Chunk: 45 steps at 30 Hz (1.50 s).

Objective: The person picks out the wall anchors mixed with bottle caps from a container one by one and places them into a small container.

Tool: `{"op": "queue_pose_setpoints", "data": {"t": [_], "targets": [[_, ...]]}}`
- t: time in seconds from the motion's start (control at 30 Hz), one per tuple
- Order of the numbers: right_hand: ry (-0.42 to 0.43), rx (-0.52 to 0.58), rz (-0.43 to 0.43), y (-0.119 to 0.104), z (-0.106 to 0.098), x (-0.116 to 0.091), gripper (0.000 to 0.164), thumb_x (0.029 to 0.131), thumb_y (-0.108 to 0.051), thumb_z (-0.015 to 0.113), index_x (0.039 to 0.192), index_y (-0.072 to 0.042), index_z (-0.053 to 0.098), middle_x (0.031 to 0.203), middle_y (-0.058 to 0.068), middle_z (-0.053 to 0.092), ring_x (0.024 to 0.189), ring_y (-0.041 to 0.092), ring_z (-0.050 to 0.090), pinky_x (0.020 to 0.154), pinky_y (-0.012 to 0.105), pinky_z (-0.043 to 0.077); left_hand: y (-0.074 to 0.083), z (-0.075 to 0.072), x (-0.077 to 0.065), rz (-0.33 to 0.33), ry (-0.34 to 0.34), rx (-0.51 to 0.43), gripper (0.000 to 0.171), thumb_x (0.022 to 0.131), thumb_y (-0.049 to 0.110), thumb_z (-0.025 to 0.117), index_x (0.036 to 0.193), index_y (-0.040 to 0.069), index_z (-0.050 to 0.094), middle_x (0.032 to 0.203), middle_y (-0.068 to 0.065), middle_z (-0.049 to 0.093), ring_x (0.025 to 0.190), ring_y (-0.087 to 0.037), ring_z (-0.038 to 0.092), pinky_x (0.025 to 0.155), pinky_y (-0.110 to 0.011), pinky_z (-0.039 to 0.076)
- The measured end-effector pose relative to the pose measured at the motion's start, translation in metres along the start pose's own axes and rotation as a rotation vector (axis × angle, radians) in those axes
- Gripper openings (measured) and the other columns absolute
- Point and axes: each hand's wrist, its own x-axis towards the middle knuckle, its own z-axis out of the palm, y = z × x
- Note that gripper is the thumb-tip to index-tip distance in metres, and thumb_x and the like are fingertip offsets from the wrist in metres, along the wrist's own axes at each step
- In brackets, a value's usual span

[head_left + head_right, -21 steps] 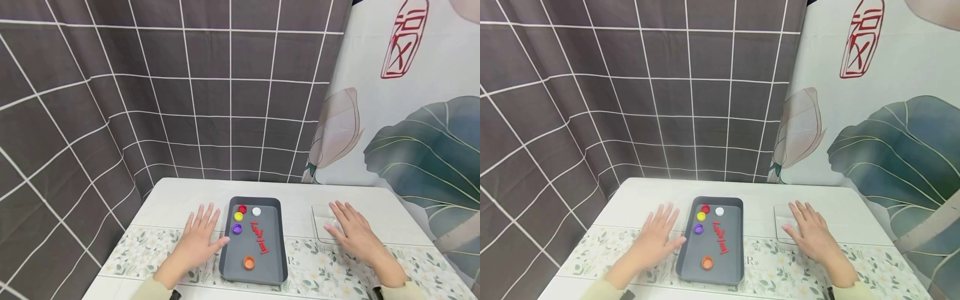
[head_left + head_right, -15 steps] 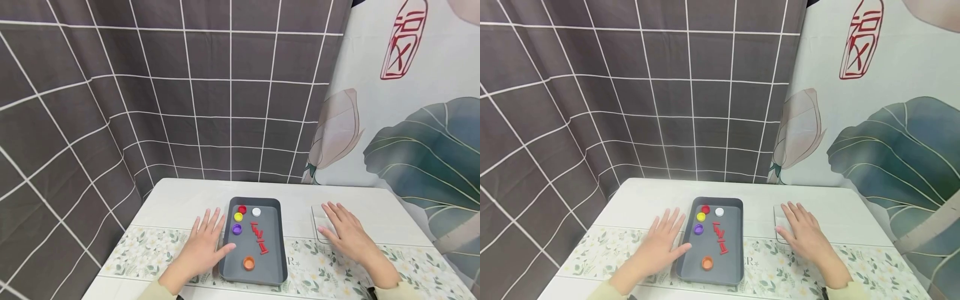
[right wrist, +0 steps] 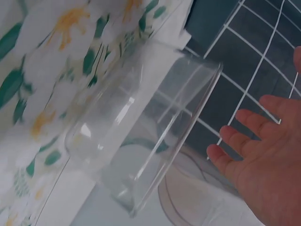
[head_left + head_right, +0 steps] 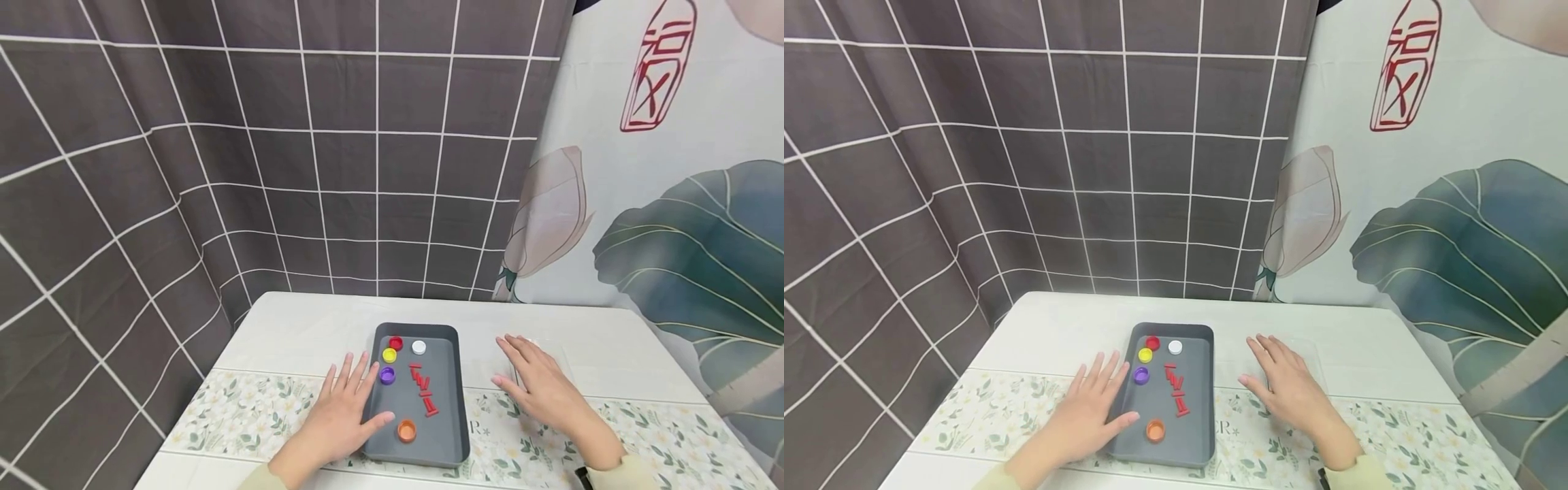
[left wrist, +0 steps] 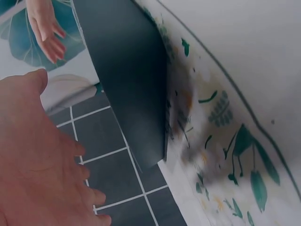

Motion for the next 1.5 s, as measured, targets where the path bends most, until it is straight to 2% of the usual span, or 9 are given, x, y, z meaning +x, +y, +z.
{"op": "queue_pose_setpoints", "data": {"t": [0.17, 0.33, 0.5, 0.7, 0.9, 1.07, 1.3, 1.5], "targets": [[0.038, 0.006, -0.049, -0.007, 0.008, 0.003, 0.065, 0.097, -0.038, 0.068, 0.15, -0.005, 0.048, 0.147, 0.021, 0.05, 0.134, 0.043, 0.047, 0.104, 0.064, 0.038, 0.004, 0.001, -0.001, 0.009, -0.02, -0.005, 0.083, 0.099, 0.063, 0.047, 0.159, 0.008, 0.032, 0.167, -0.017, 0.02, 0.153, -0.044, 0.013, 0.12, -0.065, 0.012], [0.044, 0.009, -0.074, -0.015, 0.014, 0.006, 0.062, 0.096, -0.037, 0.07, 0.147, -0.007, 0.051, 0.142, 0.018, 0.054, 0.13, 0.04, 0.051, 0.103, 0.061, 0.042, 0.006, 0.006, -0.002, 0.007, -0.038, 0.016, 0.085, 0.099, 0.065, 0.046, 0.16, 0.008, 0.031, 0.167, -0.016, 0.022, 0.153, -0.044, 0.013, 0.12, -0.064, 0.013], [0.038, -0.011, -0.064, -0.023, 0.019, 0.008, 0.06, 0.095, -0.04, 0.07, 0.144, -0.008, 0.055, 0.134, 0.014, 0.058, 0.124, 0.035, 0.055, 0.103, 0.056, 0.044, 0.006, 0.009, -0.003, 0.008, -0.061, 0.038, 0.089, 0.097, 0.07, 0.043, 0.16, 0.009, 0.03, 0.167, -0.015, 0.021, 0.153, -0.043, 0.015, 0.12, -0.064, 0.014], [-0.003, -0.043, -0.032, -0.037, 0.027, 0.008, 0.06, 0.094, -0.047, 0.069, 0.139, -0.008, 0.06, 0.121, 0.006, 0.059, 0.11, 0.023, 0.057, 0.092, 0.046, 0.05, 0.005, 0.017, -0.005, -0.006, -0.082, 0.056, 0.09, 0.096, 0.072, 0.042, 0.16, 0.01, 0.03, 0.168, -0.015, 0.021, 0.153, -0.043, 0.016, 0.12, -0.063, 0.014], [-0.038, -0.041, -0.023, -0.048, 0.037, 0.008, 0.062, 0.09, -0.048, 0.074, 0.136, -0.007, 0.063, 0.112, 0.0, 0.059, 0.1, 0.014, 0.054, 0.086, 0.04, 0.051, 0.007, 0.02, -0.006, -0.005, -0.087, 0.027, 0.09, 0.096, 0.071, 0.044, 0.159, 0.008, 0.032, 0.166, -0.017, 0.023, 0.152, -0.045, 0.018, 0.119, -0.064, 0.015], [-0.089, -0.023, 0.028, -0.056, 0.042, 0.009, 0.06, 0.091, -0.05, 0.072, 0.135, -0.009, 0.064, 0.107, -0.004, 0.058, 0.096, 0.011, 0.052, 0.081, 0.037, 0.051, 0.01, 0.021, -0.008, 0.0, -0.097, 0.005, 0.09, 0.096, 0.07, 0.046, 0.157, 0.006, 0.035, 0.165, -0.021, 0.025, 0.151, -0.047, 0.02, 0.117, -0.067, 0.017], [-0.162, 0.015, 0.159, -0.073, 0.044, 0.013, 0.06, 0.09, -0.053, 0.071, 0.133, -0.011, 0.065, 0.109, -0.001, 0.06, 0.092, 0.01, 0.054, 0.078, 0.036, 0.052, 0.01, 0.023, -0.009, -0.014, -0.116, 0.024, 0.092, 0.095, 0.074, 0.042, 0.159, 0.009, 0.033, 0.166, -0.02, 0.022, 0.152, -0.044, 0.019, 0.119, -0.065, 0.017], [-0.201, 0.065, 0.18, -0.086, 0.047, 0.014, 0.06, 0.086, -0.054, 0.075, 0.126, -0.01, 0.068, 0.096, -0.005, 0.054, 0.078, 0.008, 0.045, 0.064, 0.029, 0.044, 0.01, 0.024, -0.009, -0.005, -0.112, 0.032, 0.091, 0.095, 0.074, 0.042, 0.159, 0.009, 0.034, 0.166, -0.022, 0.021, 0.152, -0.044, 0.019, 0.118, -0.064, 0.017]]}}
